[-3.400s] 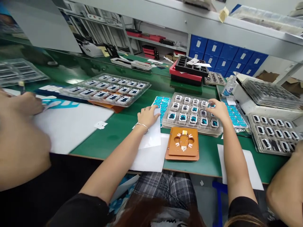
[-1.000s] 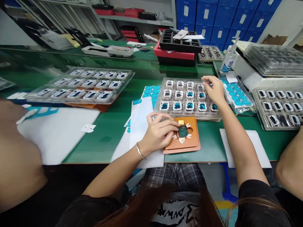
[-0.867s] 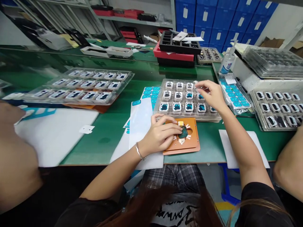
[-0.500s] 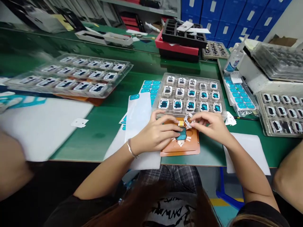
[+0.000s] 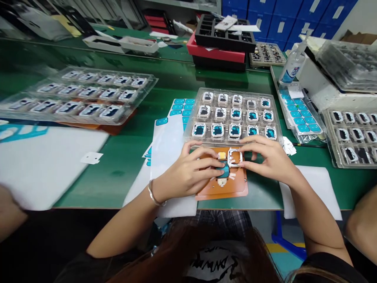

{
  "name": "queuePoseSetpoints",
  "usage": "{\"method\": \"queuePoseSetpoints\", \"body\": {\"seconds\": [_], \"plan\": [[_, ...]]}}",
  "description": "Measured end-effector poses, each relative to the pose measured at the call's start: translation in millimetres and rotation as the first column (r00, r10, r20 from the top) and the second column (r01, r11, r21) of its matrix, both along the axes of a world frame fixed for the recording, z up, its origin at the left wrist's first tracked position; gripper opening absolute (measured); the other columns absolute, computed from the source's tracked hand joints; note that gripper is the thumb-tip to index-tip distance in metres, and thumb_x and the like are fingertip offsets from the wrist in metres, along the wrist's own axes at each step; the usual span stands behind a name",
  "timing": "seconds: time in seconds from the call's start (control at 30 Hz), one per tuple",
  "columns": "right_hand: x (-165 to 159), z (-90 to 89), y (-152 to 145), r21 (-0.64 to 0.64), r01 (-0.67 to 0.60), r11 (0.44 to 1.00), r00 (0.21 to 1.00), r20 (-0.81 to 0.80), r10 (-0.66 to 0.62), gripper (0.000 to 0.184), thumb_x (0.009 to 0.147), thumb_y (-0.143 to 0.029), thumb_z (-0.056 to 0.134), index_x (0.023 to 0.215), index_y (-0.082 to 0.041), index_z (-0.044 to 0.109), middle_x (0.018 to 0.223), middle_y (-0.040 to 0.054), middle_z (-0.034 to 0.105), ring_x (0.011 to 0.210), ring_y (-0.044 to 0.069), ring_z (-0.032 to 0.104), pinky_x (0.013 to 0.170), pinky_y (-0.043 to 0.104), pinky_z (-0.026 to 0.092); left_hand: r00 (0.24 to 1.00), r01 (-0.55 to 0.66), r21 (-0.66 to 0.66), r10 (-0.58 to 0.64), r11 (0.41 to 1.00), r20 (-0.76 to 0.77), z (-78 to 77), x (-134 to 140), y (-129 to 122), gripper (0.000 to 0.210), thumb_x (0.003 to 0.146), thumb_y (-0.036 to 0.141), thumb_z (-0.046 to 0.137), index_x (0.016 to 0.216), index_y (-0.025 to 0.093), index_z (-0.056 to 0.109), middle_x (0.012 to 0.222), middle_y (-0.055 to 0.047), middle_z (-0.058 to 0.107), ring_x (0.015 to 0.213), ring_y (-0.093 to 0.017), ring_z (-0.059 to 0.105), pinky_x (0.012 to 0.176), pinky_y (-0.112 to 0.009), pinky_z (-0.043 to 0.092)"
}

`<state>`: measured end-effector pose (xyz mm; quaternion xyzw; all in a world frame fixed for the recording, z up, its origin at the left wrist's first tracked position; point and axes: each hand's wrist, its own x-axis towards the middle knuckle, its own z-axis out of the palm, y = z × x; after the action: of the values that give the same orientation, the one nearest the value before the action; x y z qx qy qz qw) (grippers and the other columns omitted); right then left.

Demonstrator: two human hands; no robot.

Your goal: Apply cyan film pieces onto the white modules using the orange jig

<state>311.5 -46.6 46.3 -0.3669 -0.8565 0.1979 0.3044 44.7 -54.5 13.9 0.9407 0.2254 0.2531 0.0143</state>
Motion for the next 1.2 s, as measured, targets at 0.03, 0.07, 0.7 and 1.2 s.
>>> {"method": "queuePoseSetpoints", "body": {"seconds": [0.03,0.07,0.7,1.2], "plan": [[0.8,-0.2,-0.3,0.004,-0.007,1.000,1.000,0.026,0.007,0.018,0.086,-0.033,0.070,0.102,-0.025,0.073,0.117,0.0084,0.070,0.084,0.021,0.071,0.062,0.034,0.060,1.000,-0.003,-0.003,0.003,1.000,0.000,-0.2,0.1,-0.3,0.025,0.093,0.016,0.049,0.100,0.028,0.071,0.106,0.001,0.075,0.107,-0.022,0.058,0.100,-0.048,0.027],[1.4,-0.6,-0.7,0.007,-0.016,1.000,0.999,0.050,0.015,0.018,0.086,-0.033,0.069,0.102,-0.025,0.074,0.118,0.0079,0.071,0.094,0.024,0.071,0.070,0.037,0.062,1.000,-0.004,-0.005,0.004,1.000,0.002,-0.4,0.1,-0.5,0.025,0.094,0.016,0.050,0.100,0.027,0.071,0.106,0.001,0.075,0.107,-0.022,0.058,0.100,-0.048,0.028],[-8.4,0.6,-15.0,0.136,0.065,0.989,0.984,0.158,-0.086,0.026,0.086,-0.044,0.068,0.105,-0.026,0.067,0.103,0.0071,0.073,0.086,0.025,0.069,0.066,0.037,0.056,1.000,-0.019,-0.012,0.019,1.000,0.001,1.9,-1.7,-2.9,0.025,0.097,0.018,0.048,0.096,0.026,0.072,0.105,0.002,0.074,0.108,-0.022,0.056,0.097,-0.047,0.030],[-10.3,0.3,-18.6,0.243,0.016,0.970,0.985,0.163,-0.057,0.016,0.087,-0.037,0.070,0.097,-0.024,0.069,0.108,0.0093,0.074,0.089,0.026,0.069,0.077,0.045,0.056,0.996,-0.007,-0.011,0.008,1.000,0.083,5.8,-4.5,-2.0,0.023,0.094,0.015,0.050,0.094,0.026,0.071,0.101,0.002,0.075,0.108,-0.023,0.056,0.092,-0.043,0.036]]}}
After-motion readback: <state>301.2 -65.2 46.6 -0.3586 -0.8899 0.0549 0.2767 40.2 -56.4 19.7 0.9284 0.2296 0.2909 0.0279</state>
